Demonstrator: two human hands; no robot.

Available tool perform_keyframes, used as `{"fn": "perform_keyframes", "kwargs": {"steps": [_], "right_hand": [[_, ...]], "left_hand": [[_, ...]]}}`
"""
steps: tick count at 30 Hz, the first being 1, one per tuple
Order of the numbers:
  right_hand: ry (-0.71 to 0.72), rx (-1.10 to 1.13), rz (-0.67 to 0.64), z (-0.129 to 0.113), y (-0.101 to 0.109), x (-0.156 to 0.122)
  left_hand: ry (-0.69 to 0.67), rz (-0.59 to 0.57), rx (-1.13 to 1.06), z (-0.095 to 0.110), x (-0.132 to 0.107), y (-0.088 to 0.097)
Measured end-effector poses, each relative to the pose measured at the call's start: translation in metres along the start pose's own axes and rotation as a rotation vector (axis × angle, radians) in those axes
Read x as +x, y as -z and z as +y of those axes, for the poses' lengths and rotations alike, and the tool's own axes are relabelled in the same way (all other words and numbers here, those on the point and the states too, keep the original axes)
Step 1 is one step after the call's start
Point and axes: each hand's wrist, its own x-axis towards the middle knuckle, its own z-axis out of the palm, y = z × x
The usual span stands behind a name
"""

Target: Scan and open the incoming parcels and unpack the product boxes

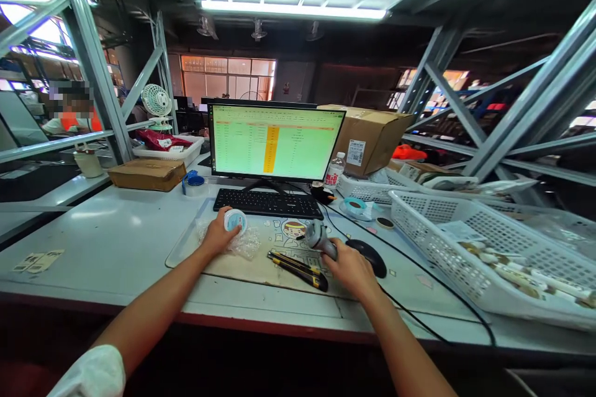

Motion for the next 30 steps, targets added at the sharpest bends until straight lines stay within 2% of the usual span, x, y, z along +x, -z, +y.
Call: {"fn": "perform_keyframes", "kwargs": {"steps": [2, 4, 6, 7, 9, 10, 13, 15, 17, 19, 21, 25, 27, 30], "right_hand": [[-0.094, 0.000, 0.003, 0.024, -0.014, -0.002], [-0.136, 0.023, 0.061, 0.037, -0.021, -0.004], [-0.116, 0.043, 0.167, 0.033, -0.020, -0.005], [-0.074, 0.086, 0.228, 0.022, -0.016, -0.003], [0.055, 0.297, 0.269, -0.018, -0.007, 0.002], [0.138, 0.486, 0.225, -0.044, -0.003, 0.006], [0.355, 1.085, -0.181, -0.133, -0.003, 0.020], [0.461, 1.255, -0.258, -0.180, -0.010, 0.029], [0.521, 1.350, -0.250, -0.205, -0.020, 0.036], [0.553, 1.476, -0.278, -0.207, -0.030, 0.040], [0.571, 1.631, -0.388, -0.197, -0.039, 0.042], [0.551, 1.832, -0.619, -0.177, -0.045, 0.036], [0.550, 1.847, -0.654, -0.176, -0.043, 0.031], [0.556, 1.833, -0.634, -0.181, -0.039, 0.026]], "left_hand": [[0.032, 0.053, -0.020, 0.002, 0.002, 0.001], [0.056, 0.102, -0.044, 0.004, 0.004, 0.002], [0.037, 0.165, -0.048, 0.006, 0.003, 0.002], [-0.008, 0.211, -0.032, 0.007, 0.003, 0.001], [-0.168, 0.324, 0.029, 0.009, 0.000, -0.003], [-0.273, 0.379, 0.064, 0.010, -0.002, -0.004], [-0.565, 0.478, 0.106, 0.013, -0.007, -0.007], [-0.708, 0.475, 0.059, 0.016, -0.010, -0.006], [-0.819, 0.404, -0.006, 0.019, -0.012, -0.003], [-0.903, 0.293, -0.032, 0.023, -0.013, -0.001], [-0.970, 0.206, -0.025, 0.026, -0.014, 0.000], [-1.044, 0.140, -0.073, 0.030, -0.018, 0.000], [-1.008, 0.139, -0.106, 0.031, -0.022, 0.001], [-0.861, 0.125, -0.183, 0.031, -0.027, 0.000]]}}
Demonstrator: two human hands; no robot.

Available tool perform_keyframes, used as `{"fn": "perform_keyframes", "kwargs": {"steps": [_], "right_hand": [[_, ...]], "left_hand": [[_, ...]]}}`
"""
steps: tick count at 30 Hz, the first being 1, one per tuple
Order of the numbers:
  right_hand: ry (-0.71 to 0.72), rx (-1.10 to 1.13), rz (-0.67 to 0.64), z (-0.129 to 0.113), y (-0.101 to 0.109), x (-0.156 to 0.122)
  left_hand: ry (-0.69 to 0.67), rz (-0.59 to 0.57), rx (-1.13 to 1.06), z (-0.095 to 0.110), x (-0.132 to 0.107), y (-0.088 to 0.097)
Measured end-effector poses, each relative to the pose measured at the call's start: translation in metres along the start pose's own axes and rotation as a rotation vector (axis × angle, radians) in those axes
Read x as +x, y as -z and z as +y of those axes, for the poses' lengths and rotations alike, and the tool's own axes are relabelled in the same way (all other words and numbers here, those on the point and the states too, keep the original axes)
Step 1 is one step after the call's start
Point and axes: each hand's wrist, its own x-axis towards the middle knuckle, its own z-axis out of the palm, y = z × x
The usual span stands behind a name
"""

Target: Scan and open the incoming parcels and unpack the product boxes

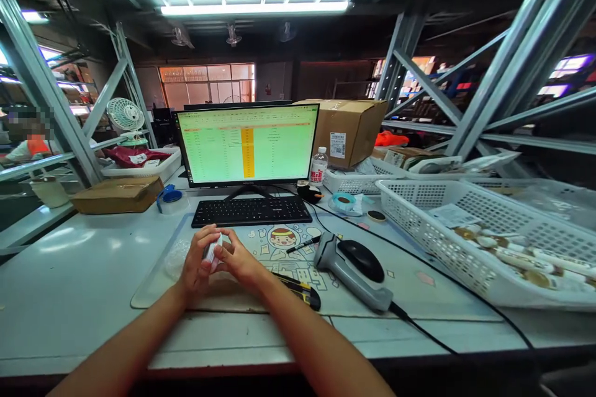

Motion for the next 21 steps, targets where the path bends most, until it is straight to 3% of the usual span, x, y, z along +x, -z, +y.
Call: {"fn": "perform_keyframes", "kwargs": {"steps": [3, 9, 11, 13, 15, 18, 21], "right_hand": [[0.080, -0.153, 0.037, 0.002, -0.003, 0.001], [0.364, -0.753, 0.018, 0.000, 0.003, -0.003], [0.370, -0.776, -0.001, -0.001, 0.005, -0.002], [0.271, -0.634, 0.083, 0.000, 0.007, 0.001], [0.098, -0.458, 0.143, 0.001, 0.009, 0.004], [-0.092, -0.341, 0.059, 0.003, 0.011, 0.007], [0.011, -0.458, 0.070, 0.004, 0.009, 0.005]], "left_hand": [[0.197, 0.061, -0.101, 0.001, -0.003, -0.005], [0.714, 0.230, -0.300, -0.004, 0.003, -0.014], [0.829, 0.264, -0.314, -0.005, 0.005, -0.012], [0.786, 0.260, -0.281, -0.005, 0.005, -0.008], [0.607, 0.218, -0.237, -0.003, 0.004, -0.005], [0.376, 0.127, -0.202, -0.001, 0.003, -0.003], [0.402, 0.122, -0.246, 0.000, 0.003, -0.003]]}}
